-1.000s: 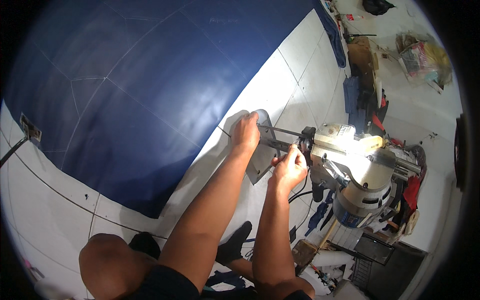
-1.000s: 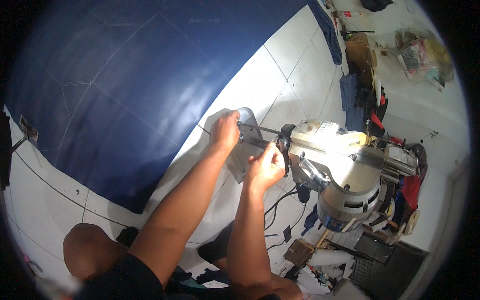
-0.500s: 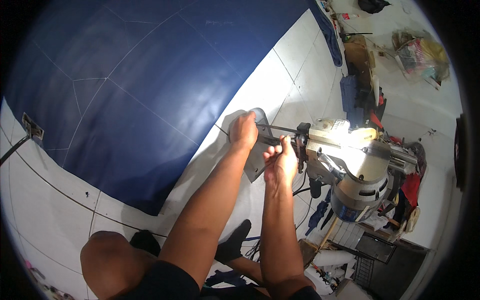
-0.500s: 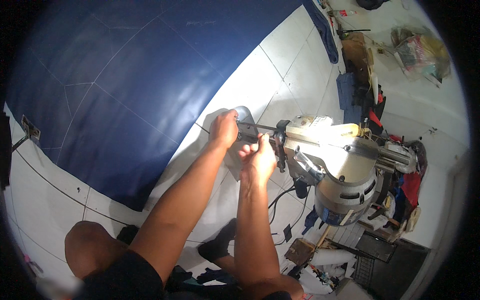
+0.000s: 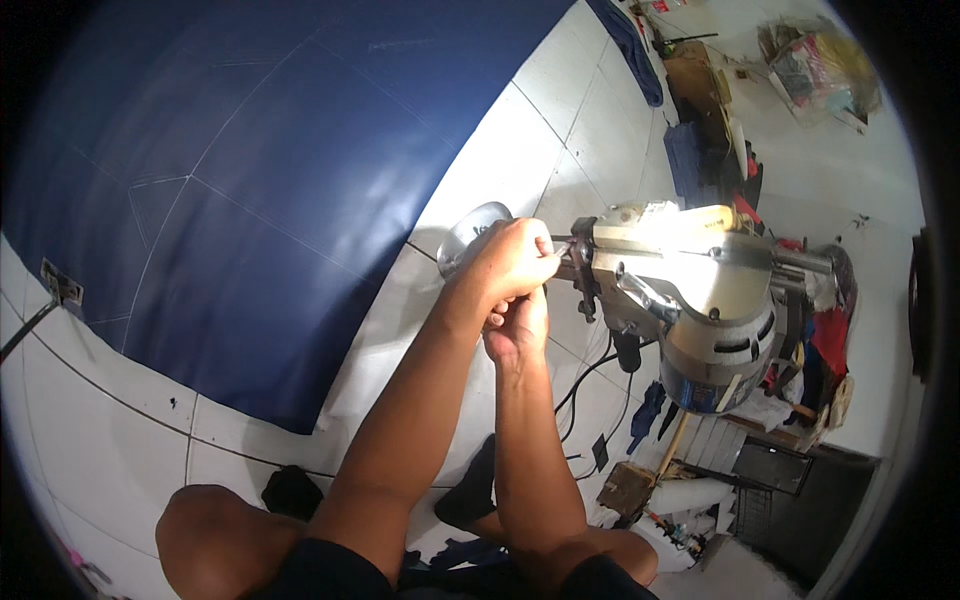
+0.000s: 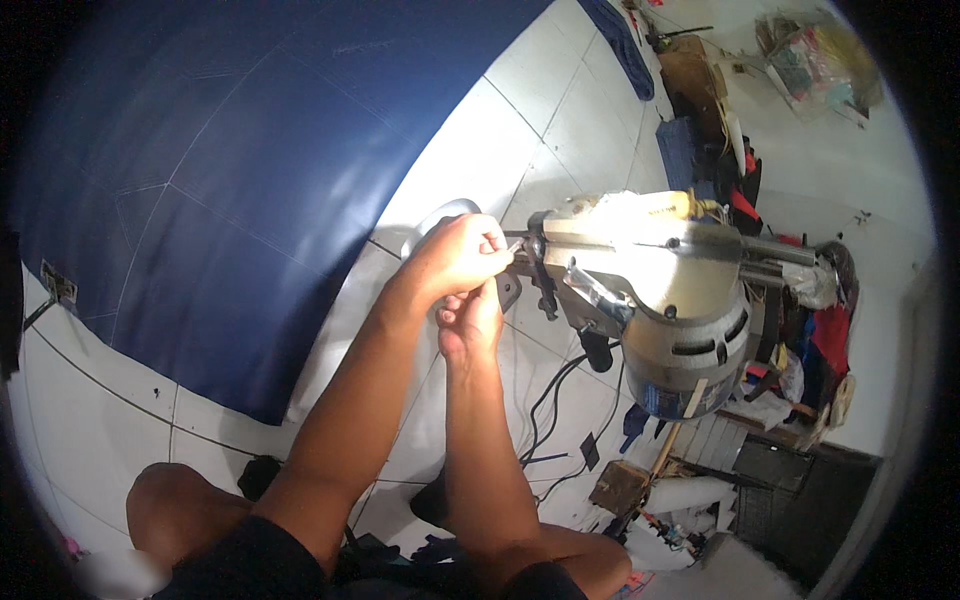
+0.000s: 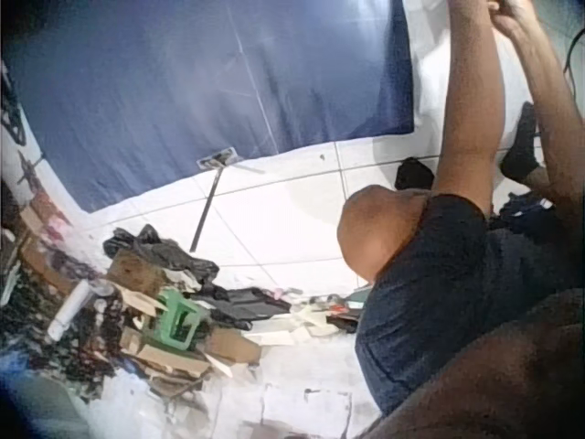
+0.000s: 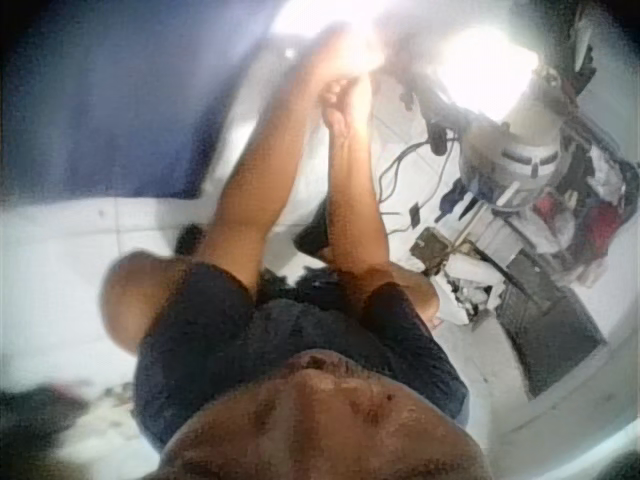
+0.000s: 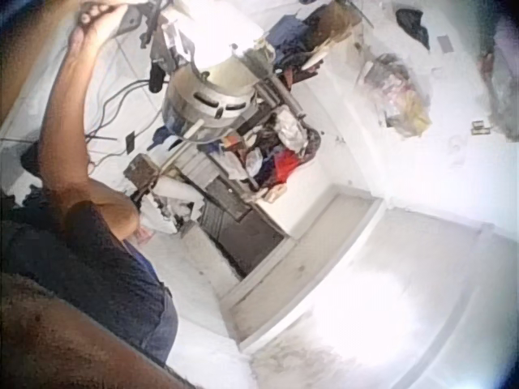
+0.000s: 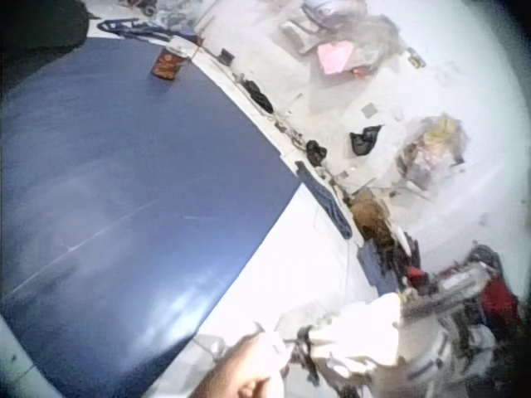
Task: The person uses a vertical fabric cutting machine to cut along marked lines on a blue sheet of fabric, then adjusts the machine's blade mechanism by hand while sitting on the floor.
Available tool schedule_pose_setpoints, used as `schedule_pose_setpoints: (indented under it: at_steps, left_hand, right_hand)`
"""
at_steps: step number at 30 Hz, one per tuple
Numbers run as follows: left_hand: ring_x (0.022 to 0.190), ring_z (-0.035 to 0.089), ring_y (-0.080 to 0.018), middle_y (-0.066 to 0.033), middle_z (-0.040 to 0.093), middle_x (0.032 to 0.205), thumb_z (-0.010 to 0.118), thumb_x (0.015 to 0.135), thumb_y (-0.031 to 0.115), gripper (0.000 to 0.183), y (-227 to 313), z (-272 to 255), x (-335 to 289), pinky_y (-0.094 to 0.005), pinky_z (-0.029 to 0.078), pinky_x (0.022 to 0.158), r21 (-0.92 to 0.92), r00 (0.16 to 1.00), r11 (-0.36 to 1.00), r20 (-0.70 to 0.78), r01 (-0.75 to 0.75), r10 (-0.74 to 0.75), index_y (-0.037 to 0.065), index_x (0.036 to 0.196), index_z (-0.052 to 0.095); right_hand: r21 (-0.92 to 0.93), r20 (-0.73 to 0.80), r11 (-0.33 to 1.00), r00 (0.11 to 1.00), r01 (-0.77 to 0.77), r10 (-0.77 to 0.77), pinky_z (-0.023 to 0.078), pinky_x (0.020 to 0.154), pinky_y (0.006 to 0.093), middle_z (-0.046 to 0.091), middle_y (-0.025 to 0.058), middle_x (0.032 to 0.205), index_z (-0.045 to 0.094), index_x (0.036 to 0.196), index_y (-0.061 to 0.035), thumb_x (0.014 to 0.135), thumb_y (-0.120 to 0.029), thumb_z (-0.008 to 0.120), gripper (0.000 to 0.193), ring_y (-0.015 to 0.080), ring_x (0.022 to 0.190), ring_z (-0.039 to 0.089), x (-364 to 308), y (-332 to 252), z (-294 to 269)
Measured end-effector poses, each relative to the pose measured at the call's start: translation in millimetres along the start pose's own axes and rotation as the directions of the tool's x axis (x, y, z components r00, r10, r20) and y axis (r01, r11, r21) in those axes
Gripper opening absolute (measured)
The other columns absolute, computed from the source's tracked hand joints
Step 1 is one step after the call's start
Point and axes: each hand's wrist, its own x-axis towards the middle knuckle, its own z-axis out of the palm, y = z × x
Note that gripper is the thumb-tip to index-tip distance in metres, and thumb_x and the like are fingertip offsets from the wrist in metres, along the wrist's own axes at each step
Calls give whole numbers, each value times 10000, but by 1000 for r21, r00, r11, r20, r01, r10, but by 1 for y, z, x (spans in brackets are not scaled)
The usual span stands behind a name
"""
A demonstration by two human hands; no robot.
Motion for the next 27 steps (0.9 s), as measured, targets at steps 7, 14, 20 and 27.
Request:
schedule_pose_setpoints:
  at_steps: [7,14,20,27]
  left_hand:
    - [821,665,-323,-140,688,860,655,787,264,246,-1,12,-7,-420,512,719,355,980,935,-174,-25,92,45,898,658]
    - [868,654,-345,-150,687,910,647,811,306,248,14,24,-9,-428,504,775,385,987,922,-157,48,15,78,900,681]
    - [1017,603,-384,-194,618,1072,528,812,234,284,16,24,-8,-509,472,852,397,966,906,-257,146,-43,12,952,639]
    - [964,642,-361,-181,630,1090,517,812,202,283,22,45,-10,-481,497,855,456,891,859,-454,233,0,15,993,630]
  right_hand:
    - [70,154,992,983,-107,95,395,387,220,611,14,762,584,959,-98,940,-353,556,256,80,495,525,14,0,-7]
    - [235,297,961,952,-146,72,540,800,368,631,92,1076,588,1092,-42,942,-327,573,322,211,943,621,11,6,-14]
    - [-346,-115,934,983,93,-141,425,526,240,503,-25,637,572,954,-61,949,-394,569,333,108,576,502,-36,-11,-15]
    - [-885,450,-427,99,188,-888,395,867,449,551,134,967,522,1007,-10,852,-244,672,318,291,971,522,-63,-56,-96]
